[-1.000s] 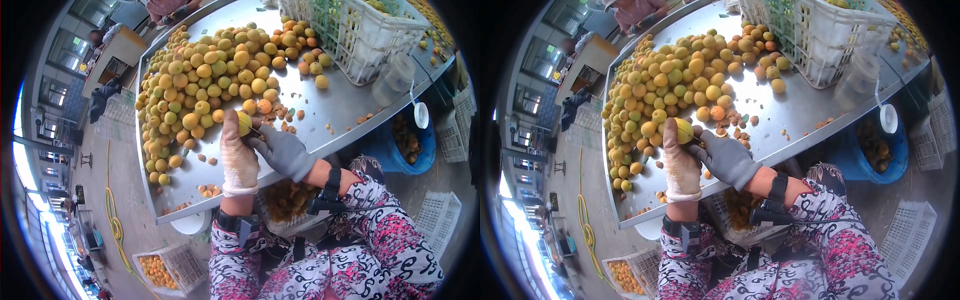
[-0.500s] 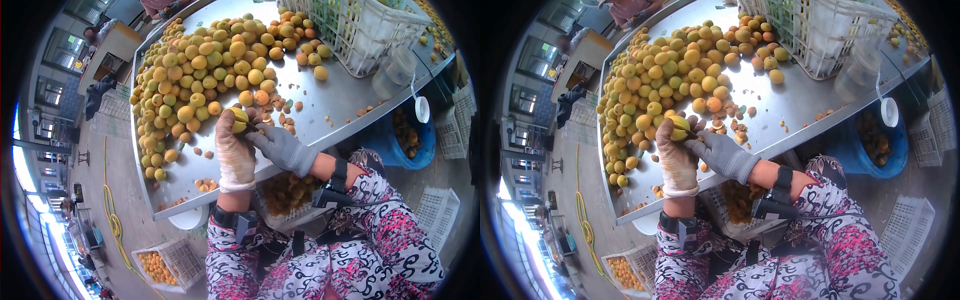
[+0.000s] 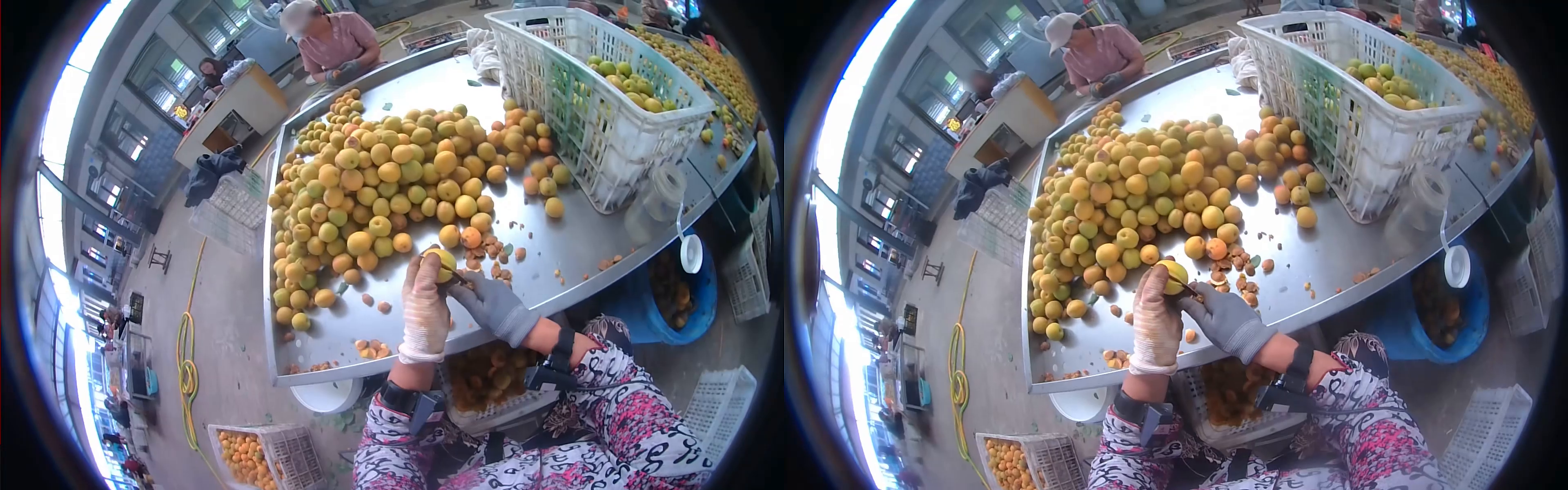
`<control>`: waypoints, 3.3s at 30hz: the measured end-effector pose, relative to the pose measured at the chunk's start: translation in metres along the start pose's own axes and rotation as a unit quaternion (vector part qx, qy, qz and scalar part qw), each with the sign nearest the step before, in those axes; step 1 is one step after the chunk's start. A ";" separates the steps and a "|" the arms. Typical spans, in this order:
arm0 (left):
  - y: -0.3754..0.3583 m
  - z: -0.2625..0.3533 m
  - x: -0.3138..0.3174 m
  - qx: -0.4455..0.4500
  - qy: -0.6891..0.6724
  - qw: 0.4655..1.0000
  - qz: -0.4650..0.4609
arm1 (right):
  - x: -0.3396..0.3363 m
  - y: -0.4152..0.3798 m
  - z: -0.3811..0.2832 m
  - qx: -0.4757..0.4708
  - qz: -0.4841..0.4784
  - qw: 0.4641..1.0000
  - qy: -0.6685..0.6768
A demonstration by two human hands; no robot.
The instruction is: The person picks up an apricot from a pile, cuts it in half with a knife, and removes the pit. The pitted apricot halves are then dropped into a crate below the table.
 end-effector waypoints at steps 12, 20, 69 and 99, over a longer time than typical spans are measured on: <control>0.018 0.040 -0.065 0.127 -0.107 0.986 0.033 | 0.012 -0.002 0.002 -0.028 0.004 0.998 -0.052; -0.011 0.014 0.037 0.093 0.378 0.913 -0.120 | -0.030 0.002 0.007 0.041 -0.016 0.942 0.331; -0.069 0.082 -0.001 0.090 0.354 0.928 -0.077 | 0.042 -0.017 -0.101 -0.063 -0.103 0.969 0.216; 0.004 0.025 -0.024 -0.009 -0.179 0.979 -0.102 | -0.001 -0.001 -0.026 -0.039 -0.190 0.946 0.261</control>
Point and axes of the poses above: each hand's wrist, its own y-axis towards the middle knuckle, its own x-axis out of the palm, z = x × y, the point moved 8 cm from there along y, towards the middle knuckle, and after that the axes turned 14 degrees about -z, right-handed, at the moved point
